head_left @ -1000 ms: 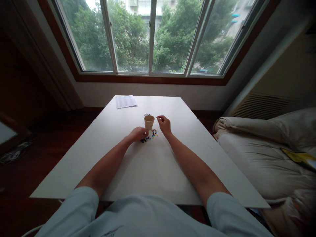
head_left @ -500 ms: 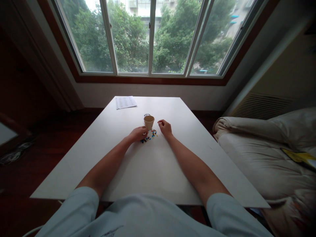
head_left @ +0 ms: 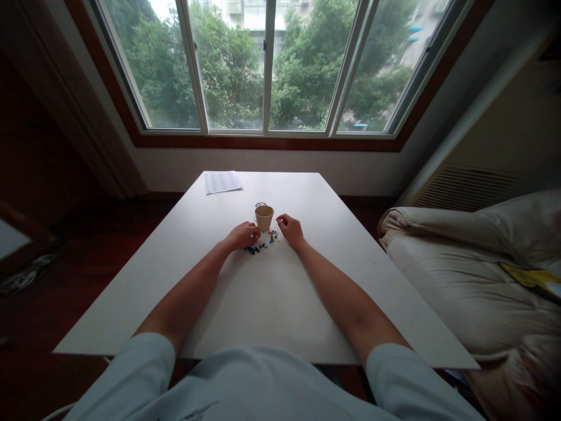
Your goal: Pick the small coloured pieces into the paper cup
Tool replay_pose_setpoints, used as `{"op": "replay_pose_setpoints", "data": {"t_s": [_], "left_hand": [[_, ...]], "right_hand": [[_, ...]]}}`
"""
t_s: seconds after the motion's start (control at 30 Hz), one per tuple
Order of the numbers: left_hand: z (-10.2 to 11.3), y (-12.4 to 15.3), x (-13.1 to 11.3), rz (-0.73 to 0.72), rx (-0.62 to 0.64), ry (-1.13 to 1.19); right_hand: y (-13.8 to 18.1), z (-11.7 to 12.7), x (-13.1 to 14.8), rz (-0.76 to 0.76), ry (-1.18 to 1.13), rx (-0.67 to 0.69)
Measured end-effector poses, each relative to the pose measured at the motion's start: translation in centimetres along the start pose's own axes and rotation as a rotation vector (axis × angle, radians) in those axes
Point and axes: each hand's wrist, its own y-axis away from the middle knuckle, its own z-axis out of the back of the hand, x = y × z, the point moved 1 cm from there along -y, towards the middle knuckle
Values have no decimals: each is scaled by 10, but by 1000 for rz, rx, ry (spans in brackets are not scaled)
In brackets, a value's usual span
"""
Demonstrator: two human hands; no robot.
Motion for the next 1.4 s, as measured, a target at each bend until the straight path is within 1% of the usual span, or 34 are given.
{"op": "replay_pose_setpoints", "data": {"t_s": [0.13, 0.23, 0.43, 0.6, 0.73, 0.87, 1.1, 1.4], "left_hand": [[4, 1, 2, 26, 0, -13], [7, 2, 2, 54, 28, -31], [9, 1, -5, 96, 69, -100], [8, -2, -12, 187, 77, -159], [4, -4, -17, 224, 64, -188], [2, -5, -20, 221, 53, -228], [3, -5, -26, 173, 33, -267], [3, -5, -29, 212, 30, -255]], "right_hand": [[1, 1, 1, -2, 6, 14], [2, 1, 1, 1, 6, 17], [3, 4, 5, 2, -13, 25], [4, 6, 10, -16, 8, 36], [3, 6, 11, -18, 9, 42], [3, 5, 9, -9, 2, 36], [2, 1, 5, -6, -8, 31], [2, 3, 6, -6, 5, 36]]}}
